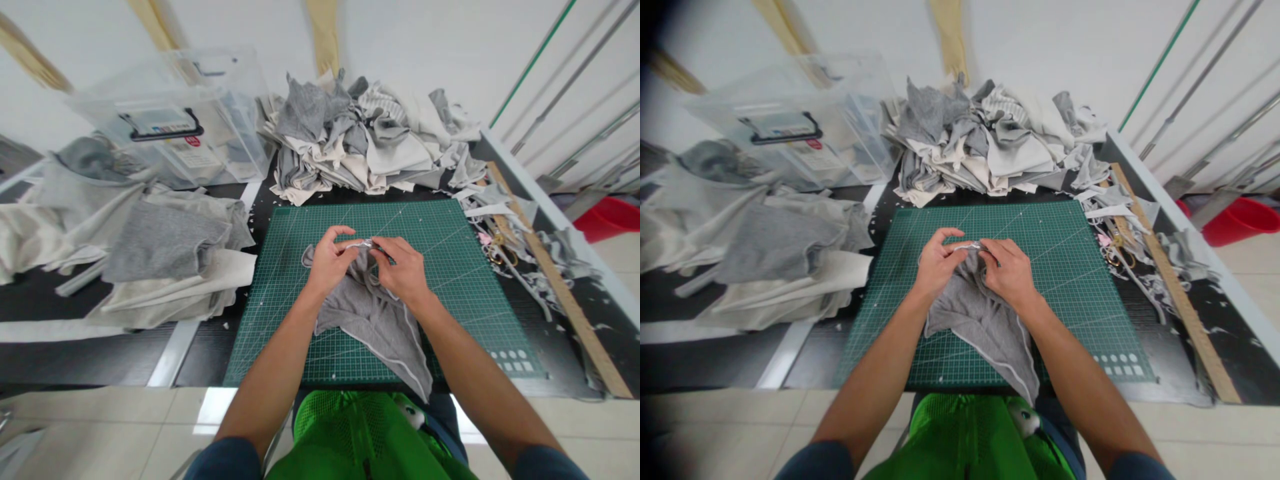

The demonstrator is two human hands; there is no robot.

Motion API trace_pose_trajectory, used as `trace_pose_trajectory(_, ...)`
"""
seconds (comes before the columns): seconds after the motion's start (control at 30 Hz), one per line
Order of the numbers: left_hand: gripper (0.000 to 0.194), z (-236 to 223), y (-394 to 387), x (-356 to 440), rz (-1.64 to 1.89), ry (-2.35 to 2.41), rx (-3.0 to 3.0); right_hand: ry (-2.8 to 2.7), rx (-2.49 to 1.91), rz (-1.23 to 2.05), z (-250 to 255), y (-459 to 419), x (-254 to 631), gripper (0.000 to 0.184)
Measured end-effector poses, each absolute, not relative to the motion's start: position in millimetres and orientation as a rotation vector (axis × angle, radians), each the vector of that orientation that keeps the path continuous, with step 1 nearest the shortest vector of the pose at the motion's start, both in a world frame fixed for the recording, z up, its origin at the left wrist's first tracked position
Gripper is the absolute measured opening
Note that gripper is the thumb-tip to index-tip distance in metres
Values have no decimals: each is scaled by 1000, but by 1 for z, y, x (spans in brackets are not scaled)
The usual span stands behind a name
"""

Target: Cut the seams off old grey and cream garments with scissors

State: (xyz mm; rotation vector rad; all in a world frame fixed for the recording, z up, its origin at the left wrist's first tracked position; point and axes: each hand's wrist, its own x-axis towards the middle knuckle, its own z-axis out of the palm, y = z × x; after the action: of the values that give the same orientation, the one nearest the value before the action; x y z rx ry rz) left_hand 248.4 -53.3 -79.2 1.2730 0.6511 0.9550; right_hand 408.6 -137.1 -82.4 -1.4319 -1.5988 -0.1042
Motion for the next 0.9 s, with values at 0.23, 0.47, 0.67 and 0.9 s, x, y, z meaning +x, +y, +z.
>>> trace_pose_trajectory(0.23, 45, -80, -53, 248, 944, 658, 1255, -1611, -1436, -104, -85, -135, 411, 25)
trace_pose_trajectory(0.47, 46, -79, -54, 249, 942, 682, 1241, -1558, -1469, -11, -82, -137, 410, 24)
trace_pose_trajectory(0.67, 44, -77, -55, 249, 955, 662, 1187, -1252, -1529, 139, -80, -135, 410, 30)
trace_pose_trajectory(0.9, 36, -73, -54, 251, 979, 635, 1056, -1137, -1384, 643, -82, -131, 410, 38)
